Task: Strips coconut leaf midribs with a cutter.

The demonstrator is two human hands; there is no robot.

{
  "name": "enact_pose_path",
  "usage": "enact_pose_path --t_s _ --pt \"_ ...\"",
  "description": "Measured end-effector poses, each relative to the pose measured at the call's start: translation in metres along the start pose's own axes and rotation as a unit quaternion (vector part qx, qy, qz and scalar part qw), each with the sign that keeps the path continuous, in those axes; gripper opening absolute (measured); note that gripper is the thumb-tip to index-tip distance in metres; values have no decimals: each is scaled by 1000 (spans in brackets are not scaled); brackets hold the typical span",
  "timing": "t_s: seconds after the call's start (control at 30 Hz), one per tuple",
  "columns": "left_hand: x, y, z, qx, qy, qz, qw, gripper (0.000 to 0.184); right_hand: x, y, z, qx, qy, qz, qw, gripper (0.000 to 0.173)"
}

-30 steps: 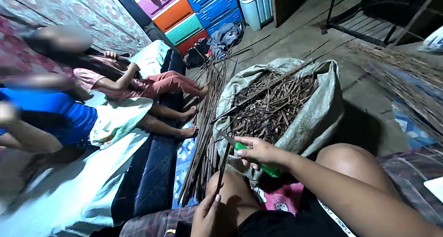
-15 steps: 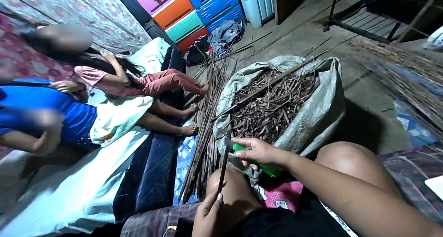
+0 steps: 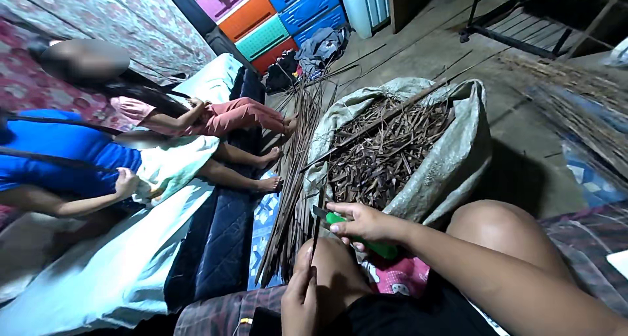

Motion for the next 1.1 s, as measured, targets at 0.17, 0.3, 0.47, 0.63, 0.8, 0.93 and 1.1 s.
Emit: enact_pose_path --t_s 0.17,0.3,0.47,0.63,0.8,0.93,1.1 --pt "-2 1 1 64 -121 14 991 36 -1 3 -4 33 -7 -38 999 64" --pt "-3 2 -2 116 -219 53 967 36 1 3 -3 47 -39 -43 997 63" --pt "0 3 -1 148 -296 85 940 38 8 -1 1 61 -80 12 995 65" --pt "-1 3 -2 157 -302 83 937 37 8 0 0 63 -87 13 994 64" --pt "-3 3 -5 159 -301 80 937 37 10 1 -1 60 -88 -16 994 61" --pt "-2 4 -5 158 -309 95 933 38 11 1 1 68 -94 -28 993 60" --pt "-3 4 -5 155 -311 99 933 38 13 1 2 67 -104 -44 991 59"
Point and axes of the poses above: each hand's wrist, its own y-axis towards the middle knuckle, its own x-axis out of the back of the hand, z = x × y, the point moved 3 cm from there along y, towards the middle knuckle, and after that the axes turned 15 degrees about -y, right-handed, at the moved point
